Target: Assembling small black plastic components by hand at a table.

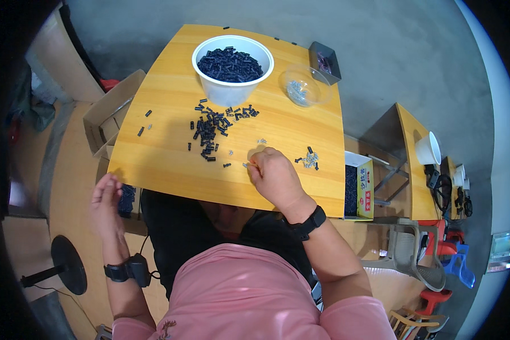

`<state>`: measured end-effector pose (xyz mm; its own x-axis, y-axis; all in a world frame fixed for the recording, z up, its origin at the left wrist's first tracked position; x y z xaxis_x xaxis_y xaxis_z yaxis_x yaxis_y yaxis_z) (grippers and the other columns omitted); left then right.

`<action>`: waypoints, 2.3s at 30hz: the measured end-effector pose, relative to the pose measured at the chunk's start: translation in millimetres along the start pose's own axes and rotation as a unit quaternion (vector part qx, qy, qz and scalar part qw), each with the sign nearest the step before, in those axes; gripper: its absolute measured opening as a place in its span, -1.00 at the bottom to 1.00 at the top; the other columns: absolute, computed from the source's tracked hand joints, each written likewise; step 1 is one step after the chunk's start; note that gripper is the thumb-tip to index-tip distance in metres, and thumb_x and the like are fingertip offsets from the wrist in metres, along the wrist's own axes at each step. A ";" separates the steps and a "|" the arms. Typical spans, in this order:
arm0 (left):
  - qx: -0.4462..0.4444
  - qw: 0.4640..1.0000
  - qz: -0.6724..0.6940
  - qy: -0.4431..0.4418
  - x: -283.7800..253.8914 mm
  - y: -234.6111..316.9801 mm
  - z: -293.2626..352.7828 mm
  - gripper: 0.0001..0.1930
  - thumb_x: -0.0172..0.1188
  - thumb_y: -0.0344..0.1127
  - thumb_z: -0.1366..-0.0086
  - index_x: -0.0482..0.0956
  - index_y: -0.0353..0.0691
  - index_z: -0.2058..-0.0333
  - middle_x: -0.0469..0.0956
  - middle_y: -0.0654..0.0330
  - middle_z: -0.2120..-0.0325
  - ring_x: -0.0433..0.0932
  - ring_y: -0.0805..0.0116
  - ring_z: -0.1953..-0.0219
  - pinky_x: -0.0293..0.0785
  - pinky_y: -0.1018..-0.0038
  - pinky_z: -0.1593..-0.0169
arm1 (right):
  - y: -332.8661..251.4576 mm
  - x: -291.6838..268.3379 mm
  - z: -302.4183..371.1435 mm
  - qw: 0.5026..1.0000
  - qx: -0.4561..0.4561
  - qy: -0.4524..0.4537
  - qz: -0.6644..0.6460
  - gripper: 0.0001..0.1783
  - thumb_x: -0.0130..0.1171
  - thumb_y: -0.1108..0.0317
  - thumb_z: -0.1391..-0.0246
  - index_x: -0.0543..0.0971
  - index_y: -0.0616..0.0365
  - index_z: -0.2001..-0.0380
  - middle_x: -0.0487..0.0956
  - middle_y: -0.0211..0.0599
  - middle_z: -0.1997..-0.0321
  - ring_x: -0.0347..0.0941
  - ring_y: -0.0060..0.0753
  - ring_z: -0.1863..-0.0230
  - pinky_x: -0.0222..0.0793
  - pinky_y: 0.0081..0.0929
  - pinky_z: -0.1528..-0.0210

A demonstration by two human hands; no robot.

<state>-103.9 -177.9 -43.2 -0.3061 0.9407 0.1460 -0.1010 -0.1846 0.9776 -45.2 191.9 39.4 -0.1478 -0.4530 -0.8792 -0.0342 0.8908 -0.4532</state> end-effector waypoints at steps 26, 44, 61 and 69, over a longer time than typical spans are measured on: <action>0.124 0.933 -0.120 -0.316 189.7 -17.6 72.9 -0.88 0.21 -0.47 -0.18 0.63 -0.32 0.29 0.60 0.16 0.44 0.56 0.46 0.40 0.45 0.61 0.29 | 3.3 22.1 -14.4 0.999 -0.048 -0.003 0.018 -0.94 0.05 0.52 0.06 0.45 0.31 0.49 0.47 0.05 0.43 0.43 0.09 0.29 0.40 -0.17 0.17; 0.121 0.934 -0.118 -0.314 186.5 -15.0 74.1 -0.88 0.21 -0.46 -0.21 0.62 -0.34 0.28 0.59 0.18 0.38 0.56 0.49 0.35 0.45 0.60 0.23 | 37.9 -6.4 -48.8 1.000 0.008 -0.022 0.010 -0.89 0.14 0.49 0.08 0.62 0.25 0.45 0.52 -0.01 0.41 0.47 0.03 0.33 0.43 -0.24 0.21; 0.120 0.962 -0.104 -0.221 157.6 1.7 55.9 -0.86 0.21 -0.49 -0.19 0.60 -0.34 0.26 0.58 0.18 0.36 0.54 0.49 0.35 0.45 0.62 0.24 | -13.5 -11.9 -23.6 0.997 -0.034 -0.015 -0.063 -0.93 0.14 0.47 0.05 0.53 0.26 0.49 0.48 -0.02 0.42 0.44 0.05 0.31 0.39 -0.18 0.24; 0.368 0.830 -0.304 -0.288 199.6 20.9 71.3 -0.80 0.21 -0.56 -0.06 0.60 -0.31 0.28 0.49 0.04 0.44 0.52 0.15 0.36 0.45 0.41 0.28 | -29.1 4.8 5.0 0.994 -0.033 0.001 -0.106 -0.96 0.17 0.51 0.06 0.54 0.26 0.49 0.49 -0.06 0.40 0.45 0.02 0.33 0.42 -0.25 0.27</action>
<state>-99.7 26.3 17.2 0.1135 0.8152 -0.5679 0.5997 0.3995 0.6933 -40.0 163.7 47.7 -0.1329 -0.6310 -0.7643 -0.1301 0.7756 -0.6177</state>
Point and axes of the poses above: each hand's wrist, its own z-axis away from the middle knuckle, its own x-axis out of the palm, y = z × x, the point moved 7 cm from there along -z, towards the middle knuckle
